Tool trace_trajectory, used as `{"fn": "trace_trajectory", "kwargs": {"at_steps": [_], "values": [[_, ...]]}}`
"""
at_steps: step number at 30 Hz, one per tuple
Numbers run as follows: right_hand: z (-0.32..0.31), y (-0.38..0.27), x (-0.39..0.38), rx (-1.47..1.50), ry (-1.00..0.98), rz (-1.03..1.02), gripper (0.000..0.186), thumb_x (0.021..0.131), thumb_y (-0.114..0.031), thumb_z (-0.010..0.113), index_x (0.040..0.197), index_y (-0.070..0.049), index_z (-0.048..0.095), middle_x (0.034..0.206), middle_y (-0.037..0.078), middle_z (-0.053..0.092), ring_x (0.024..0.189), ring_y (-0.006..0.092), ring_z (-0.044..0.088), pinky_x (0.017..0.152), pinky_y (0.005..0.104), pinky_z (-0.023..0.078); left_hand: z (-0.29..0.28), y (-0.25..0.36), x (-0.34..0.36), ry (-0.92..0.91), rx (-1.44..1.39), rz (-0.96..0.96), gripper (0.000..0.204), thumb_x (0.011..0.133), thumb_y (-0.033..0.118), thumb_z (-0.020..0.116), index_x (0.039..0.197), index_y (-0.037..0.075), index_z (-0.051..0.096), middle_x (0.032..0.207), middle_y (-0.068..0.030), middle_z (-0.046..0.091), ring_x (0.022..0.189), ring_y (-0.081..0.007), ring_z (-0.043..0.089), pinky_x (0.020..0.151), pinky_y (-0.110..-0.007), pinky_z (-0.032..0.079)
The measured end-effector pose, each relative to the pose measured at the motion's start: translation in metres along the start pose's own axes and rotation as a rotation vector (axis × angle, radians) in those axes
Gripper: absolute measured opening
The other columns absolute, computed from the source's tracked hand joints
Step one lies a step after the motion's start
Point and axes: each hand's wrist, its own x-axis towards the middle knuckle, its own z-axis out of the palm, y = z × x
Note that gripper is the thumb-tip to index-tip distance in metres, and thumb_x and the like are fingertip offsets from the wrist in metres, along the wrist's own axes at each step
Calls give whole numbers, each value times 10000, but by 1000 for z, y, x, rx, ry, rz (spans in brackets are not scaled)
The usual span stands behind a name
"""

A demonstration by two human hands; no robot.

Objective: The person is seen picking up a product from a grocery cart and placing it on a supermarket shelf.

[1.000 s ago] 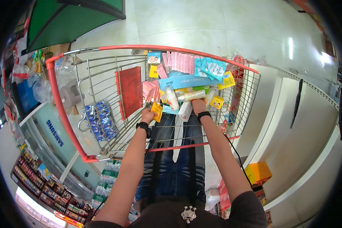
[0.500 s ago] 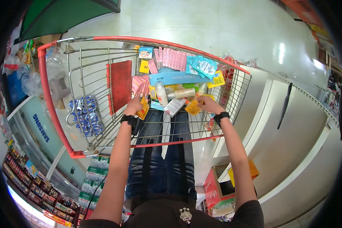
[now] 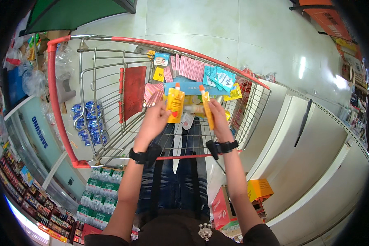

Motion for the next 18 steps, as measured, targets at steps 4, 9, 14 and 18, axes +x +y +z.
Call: {"fn": "trace_trajectory", "kwargs": {"at_steps": [4, 9, 14, 18], "values": [[46, 19, 4, -24, 148, -148, 119, 932, -163, 490, 939, -54, 536, 838, -9, 560, 738, 48, 510, 646, 185, 410, 45, 25, -8, 63, -17, 232, 165, 854, 98, 556, 856, -7, 429, 632, -170, 503, 535, -198, 496, 512, -325, 387], [41, 14, 9, -11, 262, -216, 181, 958, -196, 425, 933, -54, 535, 806, -8, 534, 701, 62, 485, 618, 200, 392, 50, 11, -3, 5, -139, 136, 135, 874, 89, 530, 915, 13, 426, 711, -127, 540, 642, -160, 534, 562, -311, 392], [8, 4, 14, 366, -212, -89, 370, 929, -335, 364, 1084, -27, 497, 920, 77, 545, 531, 114, 360, 517, 265, 283, 28, -13, 1, -92, -770, 85, 124, 910, 48, 469, 1031, 24, 462, 978, -32, 576, 915, -82, 525, 813, -232, 408], [25, -7, 1, 440, -277, -9, 436, 961, -386, 306, 1121, -37, 514, 978, 93, 597, 575, 119, 446, 529, 245, 346, 21, -7, -5, -184, -843, 0, 183, 919, 92, 478, 1092, 35, 473, 1006, -30, 579, 964, -89, 530, 847, -227, 408]]}}
